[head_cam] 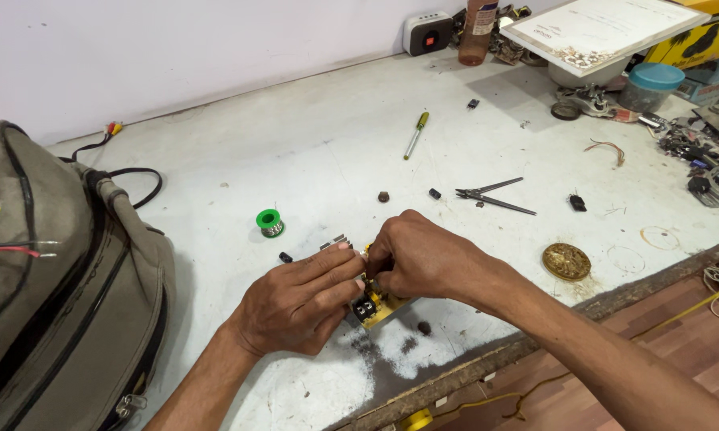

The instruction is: The person holds a green circuit board, flips it to inspect both sides, and uses a soldering iron to apply solder to several points. They then use a multimeter to test continuity across different components on the board.

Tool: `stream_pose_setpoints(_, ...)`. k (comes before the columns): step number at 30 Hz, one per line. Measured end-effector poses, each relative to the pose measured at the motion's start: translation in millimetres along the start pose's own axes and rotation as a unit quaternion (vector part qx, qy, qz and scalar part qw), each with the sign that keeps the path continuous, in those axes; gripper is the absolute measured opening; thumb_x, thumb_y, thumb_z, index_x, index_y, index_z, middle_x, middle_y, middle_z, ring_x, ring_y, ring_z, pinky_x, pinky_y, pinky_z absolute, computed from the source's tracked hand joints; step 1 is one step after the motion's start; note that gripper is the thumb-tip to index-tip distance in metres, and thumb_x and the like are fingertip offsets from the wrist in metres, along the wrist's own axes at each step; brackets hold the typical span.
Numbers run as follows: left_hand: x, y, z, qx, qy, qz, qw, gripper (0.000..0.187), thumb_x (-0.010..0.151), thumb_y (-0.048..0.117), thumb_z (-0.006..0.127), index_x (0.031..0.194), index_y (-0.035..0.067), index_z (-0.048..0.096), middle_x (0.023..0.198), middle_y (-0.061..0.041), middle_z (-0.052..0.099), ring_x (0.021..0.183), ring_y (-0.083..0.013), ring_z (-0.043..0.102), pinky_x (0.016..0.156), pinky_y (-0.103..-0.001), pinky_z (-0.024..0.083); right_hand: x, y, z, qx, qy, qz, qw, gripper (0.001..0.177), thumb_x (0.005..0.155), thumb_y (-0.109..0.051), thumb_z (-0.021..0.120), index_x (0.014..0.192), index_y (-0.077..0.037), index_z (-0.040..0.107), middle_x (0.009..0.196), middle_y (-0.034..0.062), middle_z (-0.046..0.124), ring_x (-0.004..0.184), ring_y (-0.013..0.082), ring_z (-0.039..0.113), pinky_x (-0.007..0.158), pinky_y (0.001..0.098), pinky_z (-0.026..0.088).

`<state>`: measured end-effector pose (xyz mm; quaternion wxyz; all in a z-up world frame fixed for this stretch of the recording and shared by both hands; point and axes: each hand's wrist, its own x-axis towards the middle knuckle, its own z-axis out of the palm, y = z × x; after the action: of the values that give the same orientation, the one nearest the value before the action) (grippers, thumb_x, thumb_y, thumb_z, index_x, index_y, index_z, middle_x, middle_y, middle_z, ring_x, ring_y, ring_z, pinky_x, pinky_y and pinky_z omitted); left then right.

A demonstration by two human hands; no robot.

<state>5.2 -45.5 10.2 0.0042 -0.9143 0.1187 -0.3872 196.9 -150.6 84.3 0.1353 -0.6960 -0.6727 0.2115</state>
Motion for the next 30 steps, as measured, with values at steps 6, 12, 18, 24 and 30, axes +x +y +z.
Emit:
stream_pose_setpoints(6,-0.2,-0.4,2.0,0.0,0.009,-0.001,1.0,0.052,0.076,0.003,0.081,0.117,0.008,0.05,0.117,-0.016,0.073,0.117,-0.0299,0.069,0.107,-0.041,0.057,2.5,0.3,2.4,-0.001,-0.013,0.008,1.0,0.009,0.08,-0.007,0.073,0.085,-0.008,0.081,0.069,0.0098,0.077,0.052,0.0155,0.067,0.049,0.0324,0.054)
stream_pose_setpoints(12,-1.5,0.1,3.0,0.006,0.013,-0.003,1.0,0.053,0.078,0.003,0.082,0.119,0.009,0.048,0.118,-0.014,0.073,0.118,-0.0279,0.069,0.108,-0.039,0.057,4.8,6.0,-1.8,-0.008,-0.029,-0.015,0.999,0.011,0.081,-0.01,0.076,0.09,-0.009,0.08,0.073,0.0092,0.077,0.054,0.0156,0.067,0.051,0.0324,0.054)
stream_pose_setpoints(18,-2.9,0.4,3.5,0.005,0.01,-0.018,1.0,0.059,0.075,0.007,0.084,0.121,0.012,0.048,0.121,-0.011,0.071,0.12,-0.0267,0.067,0.104,-0.037,0.059,2.4,8.0,-1.2,-0.036,-0.037,-0.005,0.999,0.011,0.081,-0.009,0.075,0.091,-0.008,0.081,0.076,0.0092,0.078,0.053,0.0178,0.061,0.05,0.0373,0.047)
stream_pose_setpoints(24,-4.6,-0.5,3.0,0.004,0.005,-0.017,1.0,0.061,0.074,0.008,0.085,0.122,0.012,0.047,0.123,-0.011,0.07,0.119,-0.0274,0.068,0.103,-0.037,0.06,1.9,12.7,-1.4,0.0,-0.015,-0.054,0.998,0.013,0.078,-0.011,0.079,0.09,-0.009,0.081,0.074,0.0075,0.078,0.052,0.0149,0.061,0.048,0.0343,0.048)
stream_pose_setpoints(30,-5.1,-0.5,4.0,-0.006,0.003,-0.025,1.0,0.063,0.073,0.007,0.085,0.123,0.012,0.047,0.123,-0.011,0.07,0.12,-0.0275,0.067,0.103,-0.037,0.06,1.0,14.7,-0.7,-0.006,-0.018,-0.052,0.998,0.013,0.077,-0.01,0.079,0.089,-0.01,0.082,0.073,0.0058,0.077,0.051,0.0171,0.059,0.047,0.0354,0.046)
